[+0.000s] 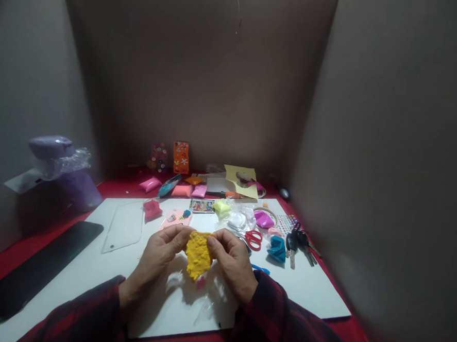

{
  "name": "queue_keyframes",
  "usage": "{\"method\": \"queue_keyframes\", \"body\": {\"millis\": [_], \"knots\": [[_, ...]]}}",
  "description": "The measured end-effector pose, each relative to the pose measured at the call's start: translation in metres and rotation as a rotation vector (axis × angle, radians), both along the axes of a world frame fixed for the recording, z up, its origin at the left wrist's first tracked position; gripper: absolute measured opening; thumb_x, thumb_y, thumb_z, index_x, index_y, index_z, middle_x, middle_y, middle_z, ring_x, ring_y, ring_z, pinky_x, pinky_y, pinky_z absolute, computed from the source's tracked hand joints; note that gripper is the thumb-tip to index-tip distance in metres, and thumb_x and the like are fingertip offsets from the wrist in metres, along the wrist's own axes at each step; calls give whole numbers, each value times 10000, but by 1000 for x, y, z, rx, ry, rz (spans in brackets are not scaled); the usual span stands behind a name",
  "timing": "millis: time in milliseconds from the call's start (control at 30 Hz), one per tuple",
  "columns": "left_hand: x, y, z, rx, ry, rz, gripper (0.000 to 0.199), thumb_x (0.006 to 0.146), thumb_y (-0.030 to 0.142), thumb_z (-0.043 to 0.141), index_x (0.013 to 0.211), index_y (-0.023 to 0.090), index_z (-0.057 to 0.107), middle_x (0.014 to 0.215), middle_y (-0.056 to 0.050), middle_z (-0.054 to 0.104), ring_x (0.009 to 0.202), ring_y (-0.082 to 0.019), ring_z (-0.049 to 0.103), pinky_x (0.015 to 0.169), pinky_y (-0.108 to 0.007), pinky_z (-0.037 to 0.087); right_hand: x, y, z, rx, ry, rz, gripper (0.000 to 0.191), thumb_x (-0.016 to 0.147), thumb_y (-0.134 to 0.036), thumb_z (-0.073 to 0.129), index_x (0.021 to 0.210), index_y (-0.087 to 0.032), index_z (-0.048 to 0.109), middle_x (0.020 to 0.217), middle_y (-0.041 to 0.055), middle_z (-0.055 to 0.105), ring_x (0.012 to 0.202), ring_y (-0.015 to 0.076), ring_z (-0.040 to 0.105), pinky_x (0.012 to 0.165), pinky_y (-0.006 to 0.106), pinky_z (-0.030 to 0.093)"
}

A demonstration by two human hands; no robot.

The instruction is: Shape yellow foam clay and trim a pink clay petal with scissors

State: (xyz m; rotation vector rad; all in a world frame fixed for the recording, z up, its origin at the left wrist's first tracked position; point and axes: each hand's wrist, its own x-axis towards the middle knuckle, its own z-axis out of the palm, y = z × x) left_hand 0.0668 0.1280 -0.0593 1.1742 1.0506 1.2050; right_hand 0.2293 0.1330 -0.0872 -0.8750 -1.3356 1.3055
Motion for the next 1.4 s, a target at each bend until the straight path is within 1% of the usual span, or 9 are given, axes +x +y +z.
{"method": "queue_keyframes", "body": {"millis": [167, 333, 467, 600, 767, 1000, 1133, 1233, 1400], "knots": [[0, 3, -3, 7, -26, -23, 278, 709, 379, 672, 670, 123, 570, 604, 25, 499, 576, -69, 446, 550, -168, 376, 0, -1, 0, 25, -37, 21, 325, 837, -447, 605, 758, -134, 563, 661, -1, 532, 601, 102, 482, 555, 204, 385], [0, 3, -4, 4, -32, -17, 281, 722, 390, 658, 667, 135, 554, 604, 28, 498, 560, -64, 435, 533, -170, 358, -1, -2, -1, 10, 13, 66, 316, 815, -437, 637, 920, -141, 608, 850, 49, 612, 773, 160, 566, 699, 257, 445], [0, 2, -8, -32, -41, 7, 269, 719, 389, 669, 728, 127, 607, 653, 2, 552, 602, -79, 484, 574, -181, 385, -2, -1, -2, -16, -4, 57, 314, 780, -427, 674, 757, -125, 590, 697, 20, 573, 640, 126, 529, 591, 224, 416], [2, 1, -9, -98, -151, -48, 332, 673, 393, 721, 857, 129, 642, 739, -27, 606, 640, -94, 526, 618, -201, 419, -2, -3, -1, -41, 17, 37, 317, 789, -431, 663, 758, -129, 575, 694, 20, 581, 627, 124, 527, 575, 221, 409], [3, 1, -6, -161, -112, -73, 300, 606, 350, 764, 701, 109, 612, 650, -31, 605, 597, -115, 548, 574, -209, 412, -2, -3, -2, -77, 38, 49, 329, 790, -452, 656, 786, -134, 574, 694, 18, 586, 615, 125, 529, 568, 225, 412], [2, 3, -8, -120, -136, -39, 321, 605, 372, 768, 734, 118, 620, 682, -26, 619, 612, -109, 548, 594, -214, 421, -2, -4, 2, -29, -38, 37, 370, 780, -485, 648, 709, -142, 532, 642, -3, 531, 583, 109, 477, 535, 210, 377], [2, 3, -9, -175, -217, -102, 351, 592, 378, 785, 766, 118, 627, 689, -26, 615, 603, -104, 545, 602, -223, 429, -1, -6, 5, 7, -65, 21, 367, 792, -483, 633, 701, -146, 521, 634, -3, 513, 580, 110, 454, 523, 210, 361], [2, 1, -9, -187, -164, -145, 331, 608, 378, 772, 704, 107, 608, 653, -31, 607, 593, -112, 549, 569, -213, 414, -1, -7, 5, -5, -68, 36, 366, 811, -483, 614, 708, -145, 518, 639, -2, 502, 583, 106, 442, 519, 207, 349], [4, -2, -7, -149, -112, -95, 348, 626, 408, 747, 722, 107, 601, 642, -24, 604, 563, -104, 533, 532, -199, 392, -3, -7, 4, 23, -85, 29, 400, 823, -519, 578, 686, -150, 510, 608, -14, 479, 552, 100, 427, 512, 208, 344]]}}
